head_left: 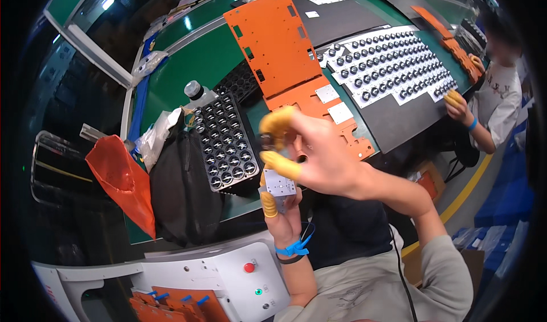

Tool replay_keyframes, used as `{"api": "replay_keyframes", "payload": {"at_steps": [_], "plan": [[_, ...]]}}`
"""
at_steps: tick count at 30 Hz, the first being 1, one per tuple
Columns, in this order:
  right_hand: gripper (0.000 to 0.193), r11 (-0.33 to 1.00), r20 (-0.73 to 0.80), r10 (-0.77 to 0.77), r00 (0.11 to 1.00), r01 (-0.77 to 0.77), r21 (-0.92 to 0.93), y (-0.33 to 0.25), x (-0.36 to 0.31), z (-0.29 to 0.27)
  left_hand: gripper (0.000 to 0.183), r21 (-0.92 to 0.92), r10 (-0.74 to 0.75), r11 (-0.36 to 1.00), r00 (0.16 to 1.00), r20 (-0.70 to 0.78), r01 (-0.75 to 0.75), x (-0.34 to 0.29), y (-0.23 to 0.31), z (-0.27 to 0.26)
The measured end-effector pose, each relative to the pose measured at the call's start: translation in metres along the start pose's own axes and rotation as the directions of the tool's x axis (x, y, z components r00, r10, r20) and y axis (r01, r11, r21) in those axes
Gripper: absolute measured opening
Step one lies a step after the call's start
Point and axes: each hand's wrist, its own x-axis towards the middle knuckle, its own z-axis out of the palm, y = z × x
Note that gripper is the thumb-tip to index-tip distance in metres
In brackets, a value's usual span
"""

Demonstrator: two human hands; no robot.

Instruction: The person places small cylindrical components into slots on an orange plastic tray. They then move the tray to a machine labeled 'Oushi' and press a button to process it. The person repeats this process, handling the components and the tray with yellow finger cots.

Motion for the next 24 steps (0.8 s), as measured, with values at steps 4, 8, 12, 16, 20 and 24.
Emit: {"api": "replay_keyframes", "payload": {"at_steps": [4,8,12,16,20,24], "plan": [[0.032,0.998,0.132,0.023,0.991,-0.031,0.054,-0.004,-0.035,-0.032,0.081,0.045,0.048,0.998,0.998,0.046,-0.050,-0.009,0.009,0.020],[0.037,0.998,0.269,-0.062,0.961,0.064,0.001,0.000,-0.053,-0.056,0.089,0.167,0.107,0.979,0.993,0.045,-0.113,-0.011,0.005,0.042],[0.034,0.999,0.287,-0.040,0.957,0.035,0.021,0.006,-0.058,-0.067,0.086,0.263,0.153,0.948,0.982,0.110,-0.178,-0.016,-0.001,0.052],[0.035,0.979,0.273,-0.153,0.950,0.184,-0.092,0.009,-0.058,-0.078,0.086,0.410,0.211,0.864,0.950,0.231,-0.291,-0.009,-0.006,0.048],[0.040,0.900,0.260,-0.284,0.923,0.350,-0.260,0.009,-0.060,-0.084,0.083,0.450,0.229,0.836,0.945,0.235,-0.314,-0.008,-0.012,0.049],[0.040,0.852,0.296,-0.284,0.912,0.382,-0.359,0.006,-0.062,-0.088,0.079,0.418,0.111,0.889,0.975,0.192,-0.183,-0.013,-0.008,0.056]]}}
